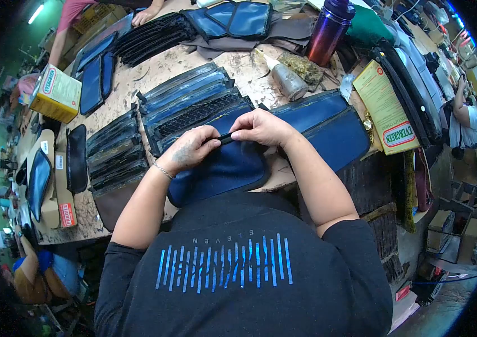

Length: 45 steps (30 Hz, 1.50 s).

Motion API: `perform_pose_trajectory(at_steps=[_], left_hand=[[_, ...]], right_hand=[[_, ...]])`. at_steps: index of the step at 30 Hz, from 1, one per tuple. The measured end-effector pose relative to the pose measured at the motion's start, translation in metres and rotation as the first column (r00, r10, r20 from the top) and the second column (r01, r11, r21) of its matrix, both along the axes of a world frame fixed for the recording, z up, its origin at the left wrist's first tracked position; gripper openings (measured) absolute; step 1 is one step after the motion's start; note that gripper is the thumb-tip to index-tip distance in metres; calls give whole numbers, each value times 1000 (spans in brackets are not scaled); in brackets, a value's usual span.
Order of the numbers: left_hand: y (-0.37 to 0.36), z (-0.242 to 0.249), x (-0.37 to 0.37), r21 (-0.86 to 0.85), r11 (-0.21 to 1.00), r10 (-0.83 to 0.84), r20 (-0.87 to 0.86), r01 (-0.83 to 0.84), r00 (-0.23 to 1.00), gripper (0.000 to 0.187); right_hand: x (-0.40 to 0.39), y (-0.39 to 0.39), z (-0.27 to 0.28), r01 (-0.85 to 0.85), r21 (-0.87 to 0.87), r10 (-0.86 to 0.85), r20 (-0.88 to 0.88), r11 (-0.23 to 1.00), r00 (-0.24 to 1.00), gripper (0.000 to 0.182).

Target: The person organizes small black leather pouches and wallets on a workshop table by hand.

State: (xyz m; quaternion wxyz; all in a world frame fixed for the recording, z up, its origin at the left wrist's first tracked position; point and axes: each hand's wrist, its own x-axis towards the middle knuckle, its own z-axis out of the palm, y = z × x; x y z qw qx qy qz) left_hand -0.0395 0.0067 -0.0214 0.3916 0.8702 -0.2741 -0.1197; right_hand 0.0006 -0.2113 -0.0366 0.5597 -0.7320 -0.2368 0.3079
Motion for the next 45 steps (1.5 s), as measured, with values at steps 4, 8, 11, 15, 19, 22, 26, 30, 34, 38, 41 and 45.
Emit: perform_pose_trajectory(at_steps=[4,8,11,15,19,22,26,30,34,38,41,45], left_hand=[[-1,-1,-3,-10,1000,23,26,-23,999,15],[-1,-4,-2,-18,999,35,8,-35,999,15],[-1,-2,-1,-42,998,40,-94,-44,995,16],[-5,3,-2,-37,998,42,-62,-44,997,15],[-5,5,-4,-56,998,16,13,-15,1000,13],[-2,-1,-5,-81,997,0,117,10,993,11],[-4,-4,-5,-122,993,21,143,-3,990,11],[-1,-9,-1,-146,988,49,32,-44,998,11],[6,-6,1,-134,990,32,-20,-35,999,12],[5,-2,-3,-100,992,66,-129,-79,989,13],[7,-6,-1,-86,991,85,-199,-103,976,14],[7,-6,2,-51,993,90,-279,-108,956,15]], right_hand=[[0,0,2,11,62,-5,-91,998,996,14],[1,-1,0,35,77,-25,-122,996,992,16],[3,0,-7,40,92,-34,-63,995,997,20],[-5,11,18,-84,-164,127,269,983,955,20],[-5,18,18,-51,-188,113,337,981,935,18],[1,4,13,-76,-186,148,410,980,900,19],[8,-6,13,-107,-104,140,385,989,912,19],[12,-7,7,-128,33,118,216,991,969,18],[9,-5,8,9,169,-35,155,986,987,23],[-4,-4,14,232,113,-253,244,966,936,20],[-15,-7,0,435,97,-444,268,895,855,18],[-31,-10,10,478,35,-472,237,878,849,22]])
